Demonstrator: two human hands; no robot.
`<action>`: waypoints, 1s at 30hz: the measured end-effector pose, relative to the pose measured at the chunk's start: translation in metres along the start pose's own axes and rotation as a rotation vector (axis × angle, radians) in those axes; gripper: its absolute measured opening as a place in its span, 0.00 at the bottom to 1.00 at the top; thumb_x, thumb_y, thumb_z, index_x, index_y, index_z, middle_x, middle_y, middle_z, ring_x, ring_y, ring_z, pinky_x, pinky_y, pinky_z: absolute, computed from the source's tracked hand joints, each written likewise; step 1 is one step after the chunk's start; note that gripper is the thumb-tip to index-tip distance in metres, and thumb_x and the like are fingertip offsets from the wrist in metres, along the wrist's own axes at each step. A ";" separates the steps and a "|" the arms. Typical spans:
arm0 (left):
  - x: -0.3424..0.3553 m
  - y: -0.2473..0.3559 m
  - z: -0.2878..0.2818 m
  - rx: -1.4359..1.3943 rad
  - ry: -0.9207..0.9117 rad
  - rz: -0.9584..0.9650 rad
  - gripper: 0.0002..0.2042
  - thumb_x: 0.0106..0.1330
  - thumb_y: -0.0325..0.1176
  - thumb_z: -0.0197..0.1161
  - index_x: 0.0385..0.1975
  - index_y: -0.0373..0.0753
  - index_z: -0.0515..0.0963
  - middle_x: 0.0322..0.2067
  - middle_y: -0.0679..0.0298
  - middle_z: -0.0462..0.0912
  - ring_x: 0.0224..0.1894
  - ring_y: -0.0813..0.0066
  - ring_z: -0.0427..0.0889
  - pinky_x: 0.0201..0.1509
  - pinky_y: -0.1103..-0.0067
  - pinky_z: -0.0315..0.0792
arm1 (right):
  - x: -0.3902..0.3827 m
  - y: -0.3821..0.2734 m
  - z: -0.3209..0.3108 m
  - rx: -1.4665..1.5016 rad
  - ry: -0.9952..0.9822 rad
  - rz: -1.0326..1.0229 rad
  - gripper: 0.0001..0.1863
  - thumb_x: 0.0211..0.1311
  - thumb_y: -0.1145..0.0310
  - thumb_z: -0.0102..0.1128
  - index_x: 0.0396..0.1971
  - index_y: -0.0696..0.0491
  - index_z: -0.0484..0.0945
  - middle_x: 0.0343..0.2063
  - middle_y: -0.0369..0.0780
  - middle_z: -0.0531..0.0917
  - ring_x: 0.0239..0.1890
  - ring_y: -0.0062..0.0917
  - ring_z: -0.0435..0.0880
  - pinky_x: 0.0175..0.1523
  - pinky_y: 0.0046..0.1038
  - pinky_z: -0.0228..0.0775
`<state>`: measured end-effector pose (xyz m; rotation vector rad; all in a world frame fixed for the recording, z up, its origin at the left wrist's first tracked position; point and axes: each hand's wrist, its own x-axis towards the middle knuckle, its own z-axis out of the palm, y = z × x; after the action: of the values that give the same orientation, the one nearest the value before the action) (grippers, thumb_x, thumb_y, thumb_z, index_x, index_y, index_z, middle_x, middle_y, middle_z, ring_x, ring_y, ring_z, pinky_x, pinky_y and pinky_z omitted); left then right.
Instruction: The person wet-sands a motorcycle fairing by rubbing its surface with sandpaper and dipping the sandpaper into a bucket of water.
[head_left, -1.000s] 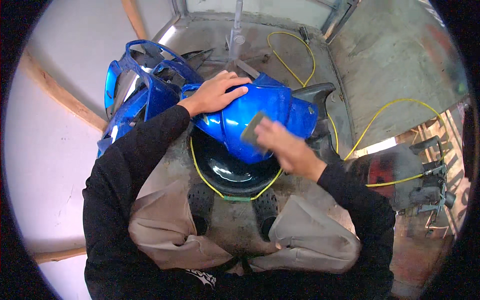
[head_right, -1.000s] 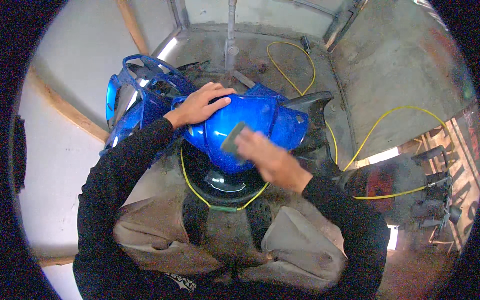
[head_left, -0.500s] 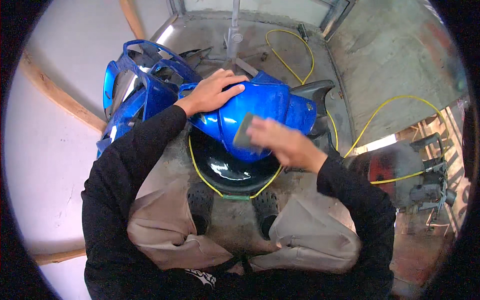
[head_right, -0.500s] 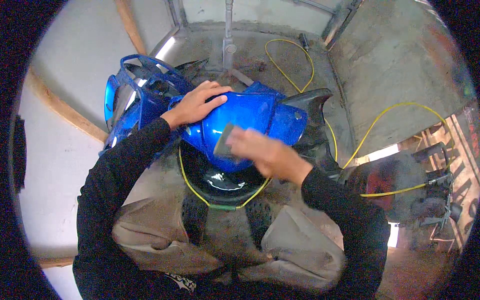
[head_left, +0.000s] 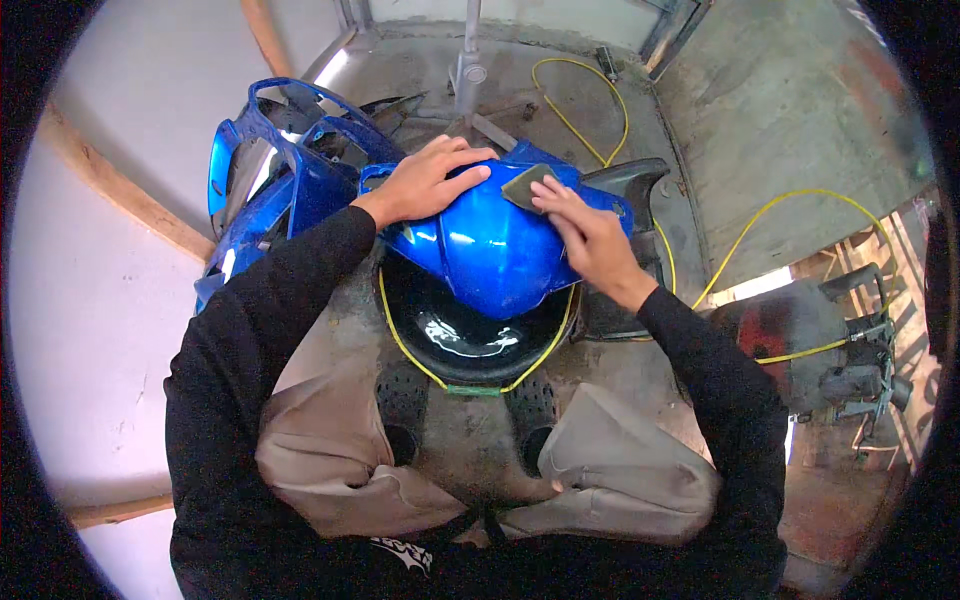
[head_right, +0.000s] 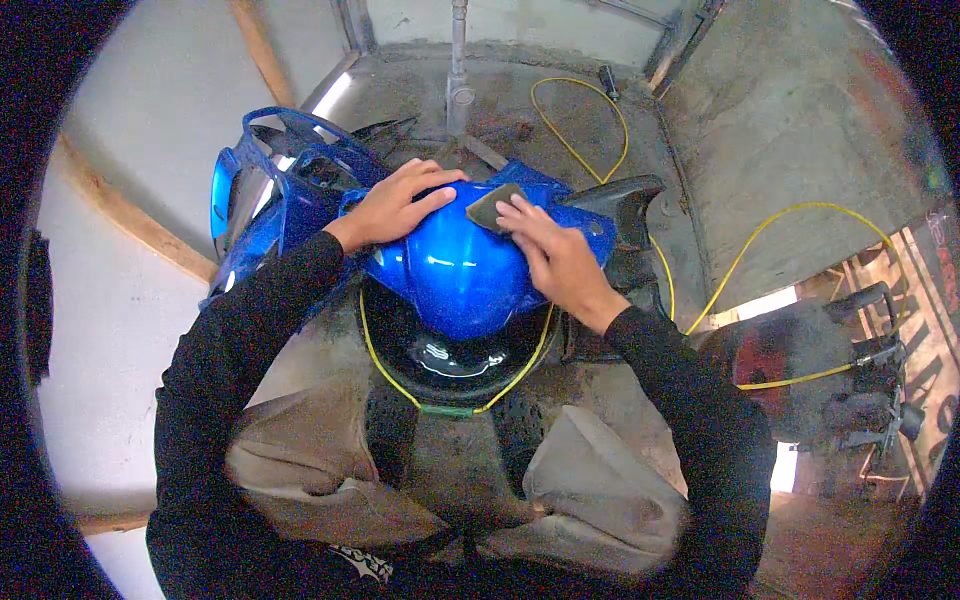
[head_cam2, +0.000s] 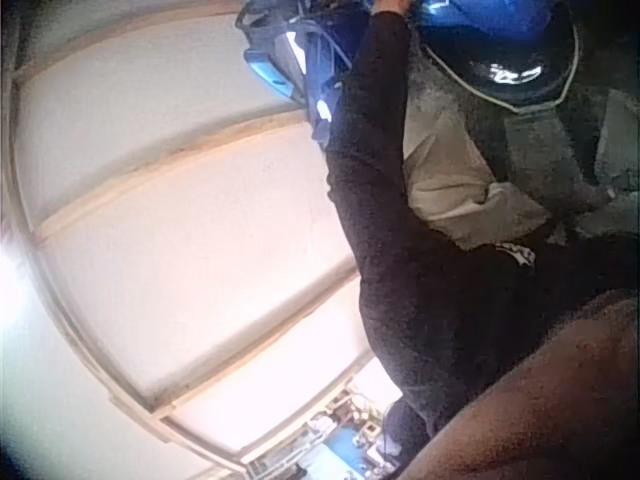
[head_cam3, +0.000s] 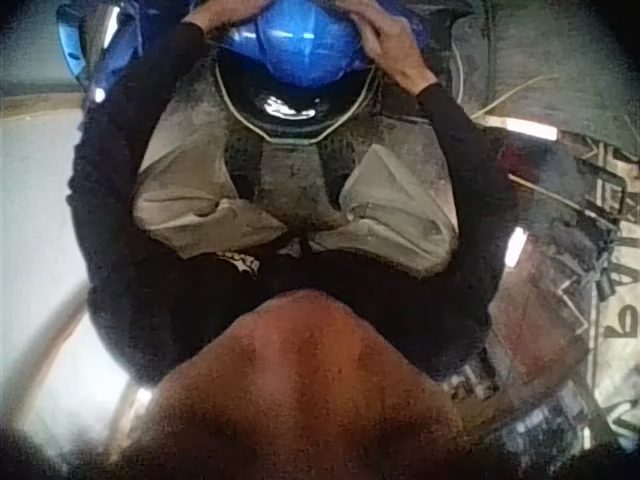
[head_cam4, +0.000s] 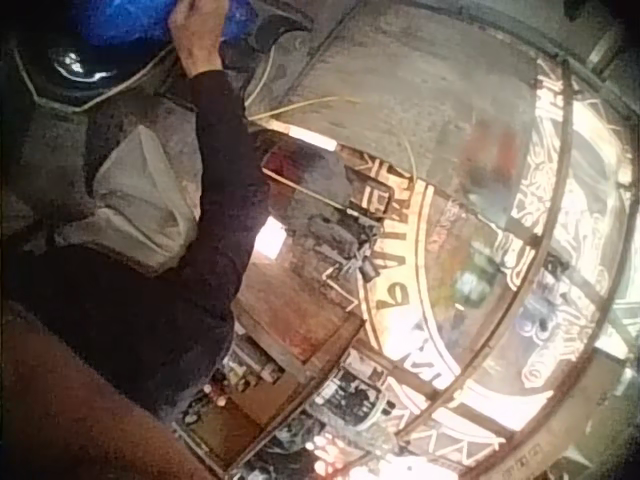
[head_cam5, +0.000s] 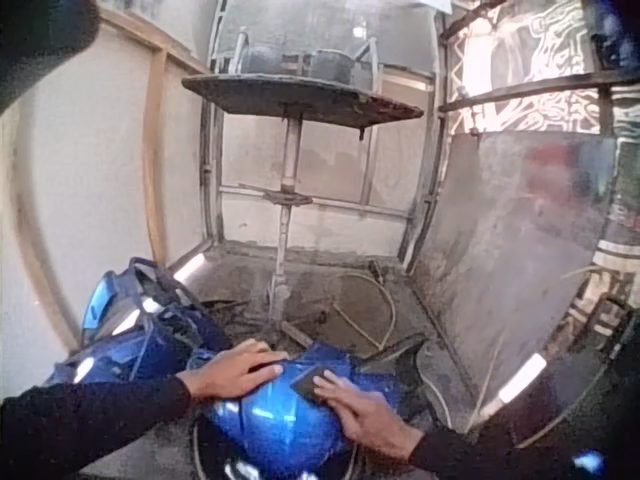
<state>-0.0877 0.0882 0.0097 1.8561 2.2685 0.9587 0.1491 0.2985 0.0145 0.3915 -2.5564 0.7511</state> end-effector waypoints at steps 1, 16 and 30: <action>-0.002 -0.006 -0.002 0.002 -0.016 -0.015 0.24 0.82 0.49 0.55 0.68 0.39 0.79 0.53 0.53 0.81 0.61 0.54 0.77 0.70 0.66 0.69 | 0.000 -0.003 0.010 -0.014 0.025 -0.017 0.31 0.66 0.84 0.54 0.69 0.52 0.77 0.72 0.51 0.76 0.76 0.46 0.74 0.78 0.46 0.67; 0.002 -0.009 -0.001 -0.021 -0.017 0.002 0.24 0.82 0.52 0.56 0.65 0.43 0.82 0.50 0.56 0.83 0.57 0.56 0.79 0.66 0.67 0.72 | -0.033 -0.046 0.000 0.070 -0.233 -0.230 0.33 0.60 0.90 0.55 0.66 0.53 0.79 0.69 0.47 0.80 0.77 0.45 0.73 0.81 0.47 0.61; 0.008 -0.012 -0.002 -0.006 -0.010 -0.012 0.24 0.83 0.49 0.56 0.67 0.39 0.80 0.54 0.54 0.83 0.61 0.56 0.78 0.69 0.66 0.70 | -0.031 -0.013 -0.004 -0.040 0.010 -0.100 0.28 0.67 0.85 0.55 0.66 0.54 0.78 0.69 0.48 0.80 0.75 0.46 0.74 0.78 0.45 0.69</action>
<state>-0.1015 0.0938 0.0082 1.8384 2.2659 0.9517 0.1823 0.2943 0.0080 0.4967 -2.5180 0.6625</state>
